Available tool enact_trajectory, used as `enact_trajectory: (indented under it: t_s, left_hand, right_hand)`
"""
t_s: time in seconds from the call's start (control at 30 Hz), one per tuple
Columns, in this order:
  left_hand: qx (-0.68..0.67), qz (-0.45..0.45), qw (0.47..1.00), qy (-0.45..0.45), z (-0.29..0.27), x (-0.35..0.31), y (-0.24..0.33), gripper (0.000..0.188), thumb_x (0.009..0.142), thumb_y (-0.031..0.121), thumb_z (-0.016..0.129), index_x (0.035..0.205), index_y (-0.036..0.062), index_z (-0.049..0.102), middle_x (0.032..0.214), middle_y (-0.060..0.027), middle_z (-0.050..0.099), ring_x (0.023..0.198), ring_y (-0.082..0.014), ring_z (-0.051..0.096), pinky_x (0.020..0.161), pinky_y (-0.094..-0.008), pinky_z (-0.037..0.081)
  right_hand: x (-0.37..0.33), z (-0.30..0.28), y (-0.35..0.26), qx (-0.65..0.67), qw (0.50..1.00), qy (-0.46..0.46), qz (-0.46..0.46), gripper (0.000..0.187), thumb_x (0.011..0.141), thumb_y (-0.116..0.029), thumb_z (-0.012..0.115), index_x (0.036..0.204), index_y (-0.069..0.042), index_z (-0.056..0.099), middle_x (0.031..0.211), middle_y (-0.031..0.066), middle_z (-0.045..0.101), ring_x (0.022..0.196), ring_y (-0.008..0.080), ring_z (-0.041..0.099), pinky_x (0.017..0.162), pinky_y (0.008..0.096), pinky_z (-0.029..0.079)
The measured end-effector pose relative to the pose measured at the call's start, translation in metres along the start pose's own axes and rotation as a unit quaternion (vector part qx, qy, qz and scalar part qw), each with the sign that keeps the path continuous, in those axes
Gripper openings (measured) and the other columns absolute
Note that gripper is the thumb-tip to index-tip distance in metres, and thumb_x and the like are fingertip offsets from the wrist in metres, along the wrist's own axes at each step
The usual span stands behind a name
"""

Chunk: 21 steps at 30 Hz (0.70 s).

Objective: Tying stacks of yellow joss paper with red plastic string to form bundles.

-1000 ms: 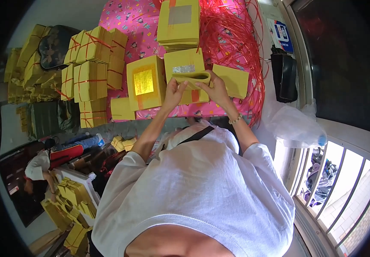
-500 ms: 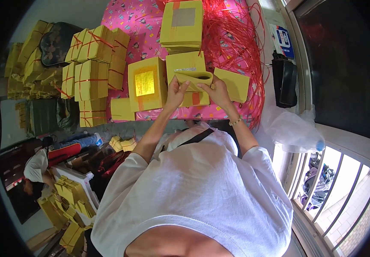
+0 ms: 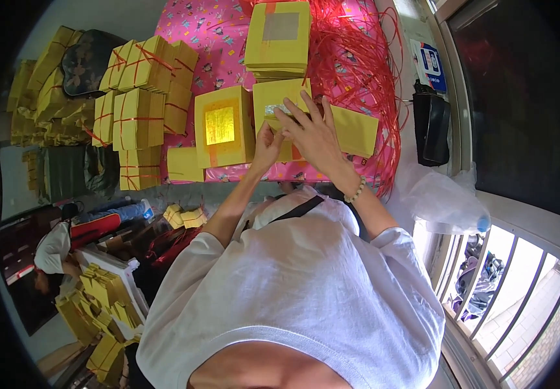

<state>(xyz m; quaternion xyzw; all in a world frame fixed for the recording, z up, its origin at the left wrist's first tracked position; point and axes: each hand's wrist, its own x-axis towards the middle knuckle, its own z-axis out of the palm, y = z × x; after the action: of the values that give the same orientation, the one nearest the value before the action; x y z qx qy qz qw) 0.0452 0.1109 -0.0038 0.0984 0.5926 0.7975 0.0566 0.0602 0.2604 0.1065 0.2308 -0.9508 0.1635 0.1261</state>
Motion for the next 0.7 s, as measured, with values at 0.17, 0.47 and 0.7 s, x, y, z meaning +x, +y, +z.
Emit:
enact_trajectory:
  t_s: [0.17, 0.47, 0.7]
  left_hand:
    - [0.013, 0.021, 1.000, 0.013, 0.005, 0.000, 0.003, 0.028, 0.092, -0.001, 0.050, 0.119, 0.0013, 0.047, 0.110, -0.0058, 0.057, 0.102, -0.0111, 0.053, 0.088, -0.0253, 0.042]
    - [0.015, 0.000, 1.000, 0.025, 0.009, 0.005, 0.022, 0.033, 0.092, 0.002, 0.051, 0.124, 0.0011, 0.045, 0.116, -0.0067, 0.057, 0.107, -0.0131, 0.053, 0.093, -0.0270, 0.040]
    - [-0.032, -0.165, 0.985, -0.044, 0.021, -0.001, 0.067, 0.034, 0.089, 0.003, 0.052, 0.123, 0.0001, 0.046, 0.111, -0.0056, 0.059, 0.102, -0.0128, 0.055, 0.089, -0.0281, 0.044]
  right_hand:
    - [-0.002, 0.009, 0.005, -0.037, 0.999, -0.019, -0.005, 0.054, 0.083, -0.017, 0.061, 0.135, -0.021, 0.046, 0.140, 0.0022, 0.042, 0.133, 0.0286, 0.032, 0.111, 0.0515, 0.017]
    - [-0.005, -0.007, 0.023, 0.247, 0.950, 0.140, 0.128, 0.051, 0.083, -0.010, 0.065, 0.131, -0.006, 0.047, 0.129, 0.0140, 0.048, 0.121, 0.0261, 0.046, 0.100, 0.0376, 0.037]
    - [-0.026, 0.013, 0.038, 0.611, 0.727, 0.086, 0.302, 0.025, 0.090, -0.012, 0.062, 0.111, 0.001, 0.060, 0.088, 0.0003, 0.065, 0.080, 0.0056, 0.059, 0.072, 0.0208, 0.048]
